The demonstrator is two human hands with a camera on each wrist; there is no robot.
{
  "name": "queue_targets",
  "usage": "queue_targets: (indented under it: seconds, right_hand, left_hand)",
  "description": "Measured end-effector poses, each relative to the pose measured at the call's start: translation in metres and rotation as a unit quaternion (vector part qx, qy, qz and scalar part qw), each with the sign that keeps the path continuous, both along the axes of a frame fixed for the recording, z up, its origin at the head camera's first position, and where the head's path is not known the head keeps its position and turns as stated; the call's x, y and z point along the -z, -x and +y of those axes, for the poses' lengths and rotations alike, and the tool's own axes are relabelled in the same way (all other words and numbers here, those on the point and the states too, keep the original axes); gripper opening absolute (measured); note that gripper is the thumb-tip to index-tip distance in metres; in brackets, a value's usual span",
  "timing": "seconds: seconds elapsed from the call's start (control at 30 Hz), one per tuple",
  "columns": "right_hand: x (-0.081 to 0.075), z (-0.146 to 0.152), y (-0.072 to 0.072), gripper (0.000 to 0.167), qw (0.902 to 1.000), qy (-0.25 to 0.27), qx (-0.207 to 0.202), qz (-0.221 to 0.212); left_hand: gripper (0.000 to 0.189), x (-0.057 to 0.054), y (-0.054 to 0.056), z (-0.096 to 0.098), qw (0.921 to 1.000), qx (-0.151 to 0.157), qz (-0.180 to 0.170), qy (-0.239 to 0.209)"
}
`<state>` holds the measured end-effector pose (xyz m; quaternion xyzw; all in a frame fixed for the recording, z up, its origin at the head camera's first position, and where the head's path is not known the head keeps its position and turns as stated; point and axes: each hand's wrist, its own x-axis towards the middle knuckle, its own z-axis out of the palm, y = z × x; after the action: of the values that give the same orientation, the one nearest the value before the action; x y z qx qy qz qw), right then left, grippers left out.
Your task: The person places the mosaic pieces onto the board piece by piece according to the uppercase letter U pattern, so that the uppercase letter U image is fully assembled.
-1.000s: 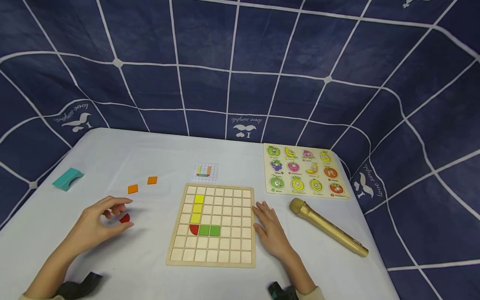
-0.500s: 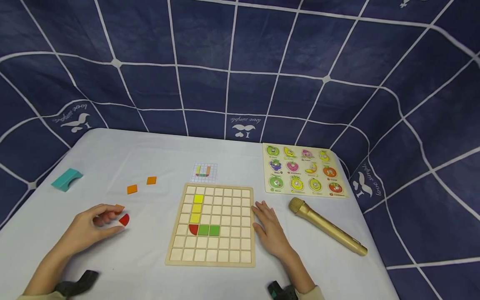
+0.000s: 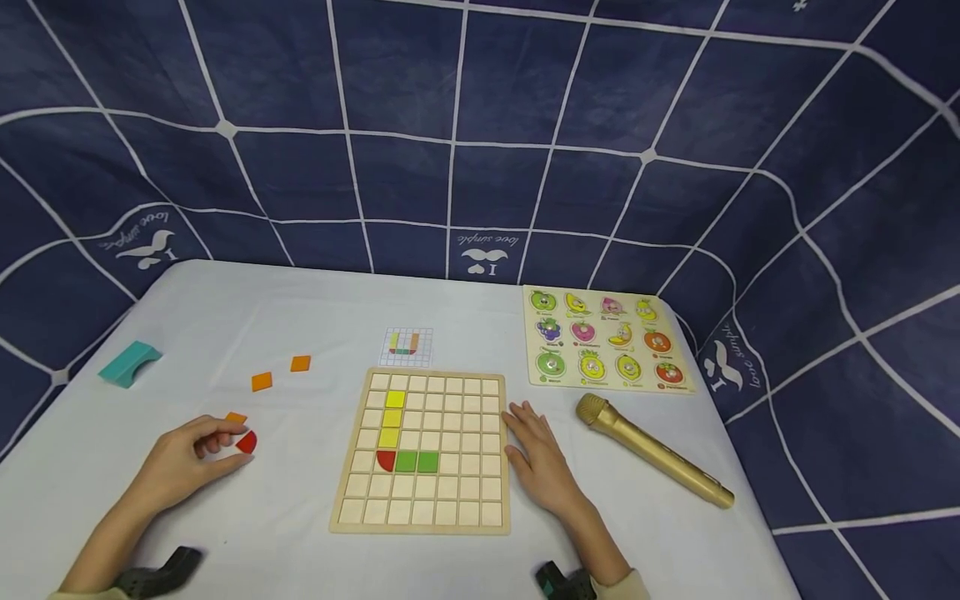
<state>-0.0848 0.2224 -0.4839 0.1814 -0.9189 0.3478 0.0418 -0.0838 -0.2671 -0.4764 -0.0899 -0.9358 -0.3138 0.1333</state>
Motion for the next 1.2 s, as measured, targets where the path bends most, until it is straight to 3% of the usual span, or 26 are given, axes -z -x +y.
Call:
queue_targets:
  seconds: [0.43,0.73,0.97,1.2]
  right_hand:
    - [0.000,0.001,-0.001,0.046,1.0000,0.003,-0.001,-0.001]
    - [0.001,0.000,-0.002,0.046,0.9993,0.000,-0.008,0.037]
    - [0.000,0.001,-0.001,0.046,0.9998,0.000,-0.006,0.018]
    - [0.000,0.000,0.000,0.046,0.9999,0.003,-0.006,0.012]
  left_hand:
    - [0.030,0.004,0.002,0.000,0.9999,-0.012,0.002,-0.008]
    - [0.027,0.005,0.002,0.000,0.9998,-0.019,0.000,-0.011]
    - [0.031,0.005,0.004,0.006,0.9993,-0.007,0.013,-0.036]
    - [0.030,-0.006,0.008,0.022,0.9986,0.023,0.007,-0.047]
